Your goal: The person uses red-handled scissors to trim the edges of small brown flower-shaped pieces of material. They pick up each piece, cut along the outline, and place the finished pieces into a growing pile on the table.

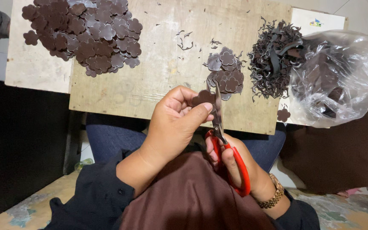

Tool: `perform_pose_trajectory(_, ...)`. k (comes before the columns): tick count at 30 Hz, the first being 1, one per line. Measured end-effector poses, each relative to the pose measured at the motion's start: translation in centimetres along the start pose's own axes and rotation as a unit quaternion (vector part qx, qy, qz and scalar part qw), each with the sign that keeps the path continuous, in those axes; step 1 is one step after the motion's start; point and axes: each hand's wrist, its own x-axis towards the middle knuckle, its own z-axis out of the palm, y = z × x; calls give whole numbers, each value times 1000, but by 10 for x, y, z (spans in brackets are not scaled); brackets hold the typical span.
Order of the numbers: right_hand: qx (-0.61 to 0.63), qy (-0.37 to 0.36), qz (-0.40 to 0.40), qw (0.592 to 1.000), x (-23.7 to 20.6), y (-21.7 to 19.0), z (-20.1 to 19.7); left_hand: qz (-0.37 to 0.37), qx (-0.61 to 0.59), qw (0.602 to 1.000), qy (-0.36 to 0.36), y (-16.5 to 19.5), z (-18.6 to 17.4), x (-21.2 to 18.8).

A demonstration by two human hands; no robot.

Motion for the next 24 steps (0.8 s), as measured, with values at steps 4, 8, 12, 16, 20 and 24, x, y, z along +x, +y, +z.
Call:
perform_pose_trajectory(4, -17, -14, -4, 1000, 1, -2, -4, -6, 8, 1000, -1, 2, -2, 0)
perform_pose_trajectory(8, -5, -20, 3, 1000, 1, 0, -5, -7, 14, 1000, -2, 4, -5, 2)
perform_pose_trajectory(12, 20, -23, 11, 999, 0, 4, -5, 1, 7, 1000, -4, 4, -7, 2)
perform_pose_trajectory(16, 31, -26, 14, 999, 1, 7, -5, 0, 10, 1000, -2, 4, -9, 3)
perform_pose_trajectory(20, 26, -29, 11, 999, 2, 9, -7, -4, 12, 1000, 0, 7, -9, 4)
perform_pose_trajectory(24, 48, -30, 19, 998, 2, 10, -8, -11, 28, 1000, 5, 9, -10, 4)
